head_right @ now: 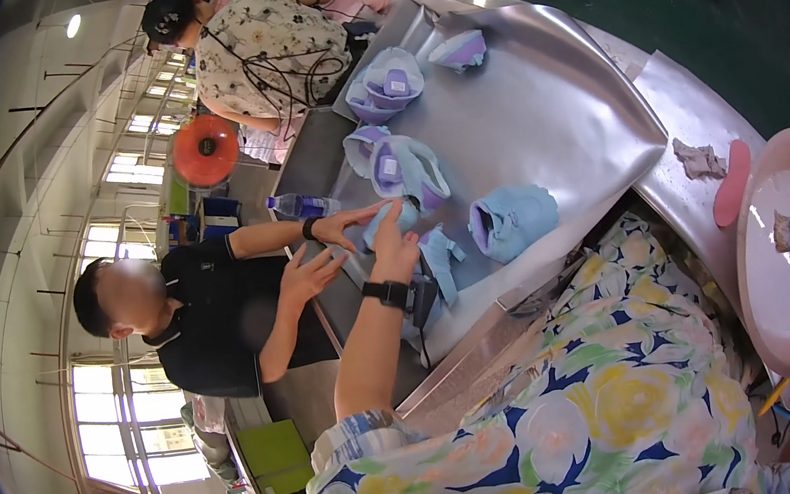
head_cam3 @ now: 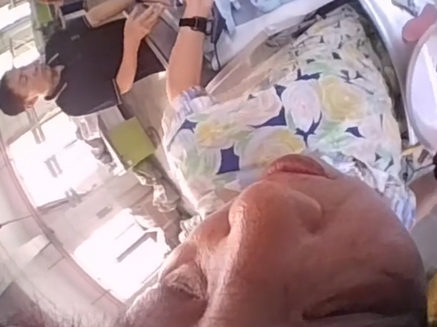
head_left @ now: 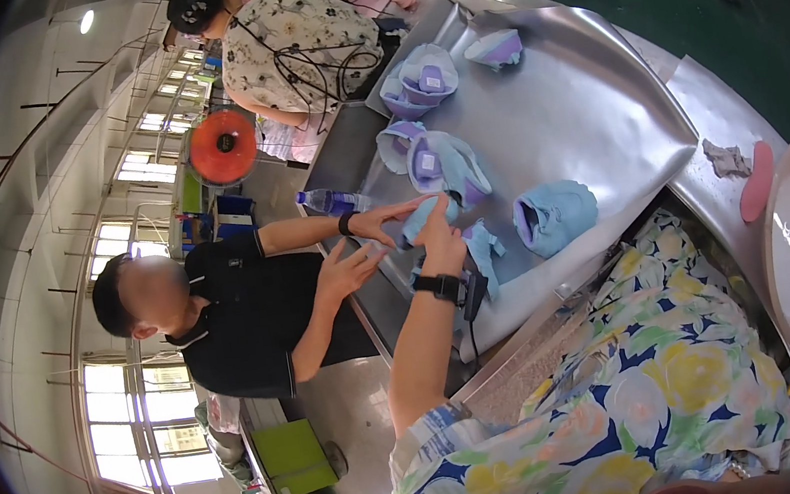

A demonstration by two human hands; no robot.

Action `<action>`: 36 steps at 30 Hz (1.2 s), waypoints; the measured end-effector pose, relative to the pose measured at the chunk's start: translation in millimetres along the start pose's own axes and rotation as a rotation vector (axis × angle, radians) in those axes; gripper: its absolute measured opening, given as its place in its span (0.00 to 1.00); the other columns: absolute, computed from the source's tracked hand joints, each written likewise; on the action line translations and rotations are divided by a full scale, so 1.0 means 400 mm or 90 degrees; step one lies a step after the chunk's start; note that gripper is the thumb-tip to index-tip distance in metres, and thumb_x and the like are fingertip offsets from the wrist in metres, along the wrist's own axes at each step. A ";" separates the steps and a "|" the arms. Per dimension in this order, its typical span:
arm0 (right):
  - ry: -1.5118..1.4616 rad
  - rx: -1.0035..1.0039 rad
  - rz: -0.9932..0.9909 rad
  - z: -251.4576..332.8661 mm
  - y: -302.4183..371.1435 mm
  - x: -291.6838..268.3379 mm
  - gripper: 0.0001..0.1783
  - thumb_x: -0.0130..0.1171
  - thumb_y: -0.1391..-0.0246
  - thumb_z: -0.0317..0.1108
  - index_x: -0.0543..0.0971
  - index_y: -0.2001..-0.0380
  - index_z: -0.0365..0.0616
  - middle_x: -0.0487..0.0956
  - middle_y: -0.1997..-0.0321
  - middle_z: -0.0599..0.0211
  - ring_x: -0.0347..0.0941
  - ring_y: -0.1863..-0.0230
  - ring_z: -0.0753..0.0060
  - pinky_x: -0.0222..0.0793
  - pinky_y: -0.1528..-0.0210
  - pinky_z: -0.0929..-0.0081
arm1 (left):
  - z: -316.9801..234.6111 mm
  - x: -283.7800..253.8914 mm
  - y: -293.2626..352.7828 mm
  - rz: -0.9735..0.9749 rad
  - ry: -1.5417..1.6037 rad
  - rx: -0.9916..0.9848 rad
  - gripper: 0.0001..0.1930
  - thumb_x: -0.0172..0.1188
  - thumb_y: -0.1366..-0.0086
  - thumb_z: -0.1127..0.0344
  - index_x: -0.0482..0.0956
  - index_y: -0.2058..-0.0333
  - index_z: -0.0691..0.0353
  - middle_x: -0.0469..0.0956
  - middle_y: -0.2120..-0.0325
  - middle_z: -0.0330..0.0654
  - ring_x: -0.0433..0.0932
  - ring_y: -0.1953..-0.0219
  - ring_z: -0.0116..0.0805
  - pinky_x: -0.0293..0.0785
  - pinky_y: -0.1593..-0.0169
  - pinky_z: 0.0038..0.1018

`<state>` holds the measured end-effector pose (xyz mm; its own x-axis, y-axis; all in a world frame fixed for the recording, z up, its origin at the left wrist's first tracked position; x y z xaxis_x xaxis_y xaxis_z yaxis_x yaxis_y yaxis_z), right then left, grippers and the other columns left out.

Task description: Applying a white liquid adhesive compound using a paintbrush to the interior edges of lilac shoe upper components at a manufacturing line.

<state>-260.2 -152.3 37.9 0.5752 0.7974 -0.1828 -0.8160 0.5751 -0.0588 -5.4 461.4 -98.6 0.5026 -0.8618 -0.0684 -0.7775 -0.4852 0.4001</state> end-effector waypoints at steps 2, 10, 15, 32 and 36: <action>0.129 -0.115 0.061 -0.010 -0.001 -0.011 0.10 0.57 0.40 0.31 0.72 0.62 0.33 0.79 0.63 0.56 0.75 0.67 0.72 0.74 0.62 0.78 | 0.005 0.026 -0.005 -0.100 0.028 -0.113 0.23 0.61 0.40 0.53 0.69 0.47 0.48 0.66 0.48 0.37 0.61 0.47 0.43 0.61 0.42 0.42; 0.113 -0.070 0.025 -0.025 0.020 -0.024 0.10 0.56 0.40 0.29 0.72 0.60 0.32 0.78 0.62 0.56 0.75 0.67 0.71 0.74 0.60 0.76 | -0.039 -0.077 -0.089 -0.143 -0.927 0.344 0.52 0.74 0.59 0.45 0.58 0.37 0.55 0.61 0.41 0.57 0.63 0.40 0.53 0.61 0.40 0.42; 0.111 -0.037 0.038 -0.030 0.012 0.002 0.09 0.57 0.40 0.28 0.72 0.60 0.32 0.78 0.63 0.58 0.75 0.66 0.72 0.74 0.60 0.76 | 0.024 -0.180 -0.253 0.222 -0.864 0.182 0.58 0.77 0.64 0.56 0.53 0.34 0.54 0.63 0.42 0.60 0.63 0.41 0.57 0.63 0.39 0.40; 0.251 -0.005 0.003 -0.091 0.067 -0.023 0.12 0.51 0.36 0.41 0.71 0.55 0.46 0.76 0.59 0.68 0.72 0.60 0.80 0.68 0.59 0.86 | 0.006 0.521 0.035 0.516 -0.162 0.188 0.58 0.69 0.49 0.66 0.30 0.32 0.60 0.48 0.36 0.50 0.53 0.35 0.42 0.55 0.36 0.34; 0.262 0.005 -0.008 -0.063 0.075 -0.022 0.12 0.52 0.36 0.41 0.71 0.56 0.46 0.75 0.60 0.68 0.71 0.60 0.80 0.67 0.59 0.86 | -0.013 0.628 0.084 0.607 -0.232 0.263 0.57 0.66 0.44 0.65 0.27 0.32 0.55 0.47 0.35 0.48 0.54 0.35 0.42 0.59 0.38 0.34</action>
<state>-291.0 -146.6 13.1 0.5122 0.6516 -0.5595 -0.8078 0.5868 -0.0562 96.7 229.1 -97.7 -0.4604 -0.8680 -0.1860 -0.8877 0.4494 0.0999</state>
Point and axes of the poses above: each hand's wrist, its own y-axis away from the middle knuckle, its own x-axis out of the palm, z = x × y, the point moved 2 cm from there along -y, towards the middle knuckle
